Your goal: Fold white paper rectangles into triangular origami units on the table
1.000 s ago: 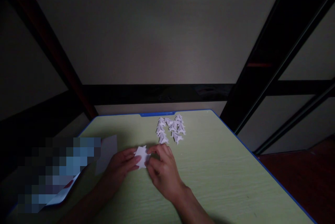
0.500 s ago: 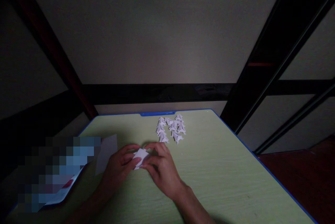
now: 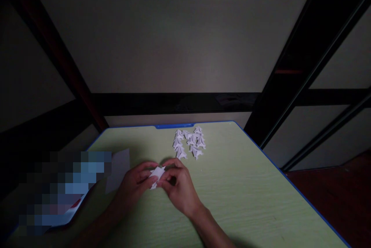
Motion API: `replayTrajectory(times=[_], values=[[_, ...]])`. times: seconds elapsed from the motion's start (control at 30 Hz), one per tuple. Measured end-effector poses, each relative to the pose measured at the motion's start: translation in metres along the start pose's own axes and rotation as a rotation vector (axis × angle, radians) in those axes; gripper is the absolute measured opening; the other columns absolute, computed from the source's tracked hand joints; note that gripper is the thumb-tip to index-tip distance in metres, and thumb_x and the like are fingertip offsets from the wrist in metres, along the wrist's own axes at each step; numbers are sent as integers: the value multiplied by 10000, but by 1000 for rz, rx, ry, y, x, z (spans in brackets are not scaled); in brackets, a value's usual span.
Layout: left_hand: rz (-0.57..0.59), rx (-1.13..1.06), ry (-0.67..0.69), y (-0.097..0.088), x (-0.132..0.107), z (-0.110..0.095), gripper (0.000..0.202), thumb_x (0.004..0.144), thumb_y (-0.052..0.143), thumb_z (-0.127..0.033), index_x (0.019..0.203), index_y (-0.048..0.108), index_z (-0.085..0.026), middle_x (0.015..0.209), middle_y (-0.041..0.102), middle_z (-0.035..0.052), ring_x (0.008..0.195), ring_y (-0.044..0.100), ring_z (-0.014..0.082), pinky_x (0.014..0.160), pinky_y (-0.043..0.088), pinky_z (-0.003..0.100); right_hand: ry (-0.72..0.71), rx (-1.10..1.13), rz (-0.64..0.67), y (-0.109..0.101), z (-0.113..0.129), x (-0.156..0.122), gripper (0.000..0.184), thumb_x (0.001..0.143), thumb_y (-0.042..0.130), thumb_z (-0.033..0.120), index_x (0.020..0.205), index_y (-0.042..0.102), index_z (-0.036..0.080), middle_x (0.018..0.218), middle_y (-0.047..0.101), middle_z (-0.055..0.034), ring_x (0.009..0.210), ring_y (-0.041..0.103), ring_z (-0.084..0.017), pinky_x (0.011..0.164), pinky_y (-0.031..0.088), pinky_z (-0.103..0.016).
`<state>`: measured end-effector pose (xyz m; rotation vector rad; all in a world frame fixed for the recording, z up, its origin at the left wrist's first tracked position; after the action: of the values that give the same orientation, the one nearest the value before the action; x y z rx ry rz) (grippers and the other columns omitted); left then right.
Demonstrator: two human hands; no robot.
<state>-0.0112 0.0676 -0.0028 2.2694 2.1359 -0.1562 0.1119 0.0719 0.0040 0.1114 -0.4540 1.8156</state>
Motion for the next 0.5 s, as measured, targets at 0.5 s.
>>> replayTrajectory(times=[0.5], values=[[-51,31,-62,3,-3,-3,461,521,598,-125,946,420,-128,600,646,25,545,580,155,526,412,232,61,-10,-87,-3,-5,2,99,634,570,86,550,590,134,835,491,-60,774,508,-149,646,403,-254]])
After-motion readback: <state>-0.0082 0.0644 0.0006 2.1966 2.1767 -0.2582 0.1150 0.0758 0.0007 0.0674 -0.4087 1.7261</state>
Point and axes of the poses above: each hand's wrist, its own x-axis towards the middle knuckle, its own y-axis out of the palm, z = x × y, the point moved 3 cm from there along x, towards the middle knuckle
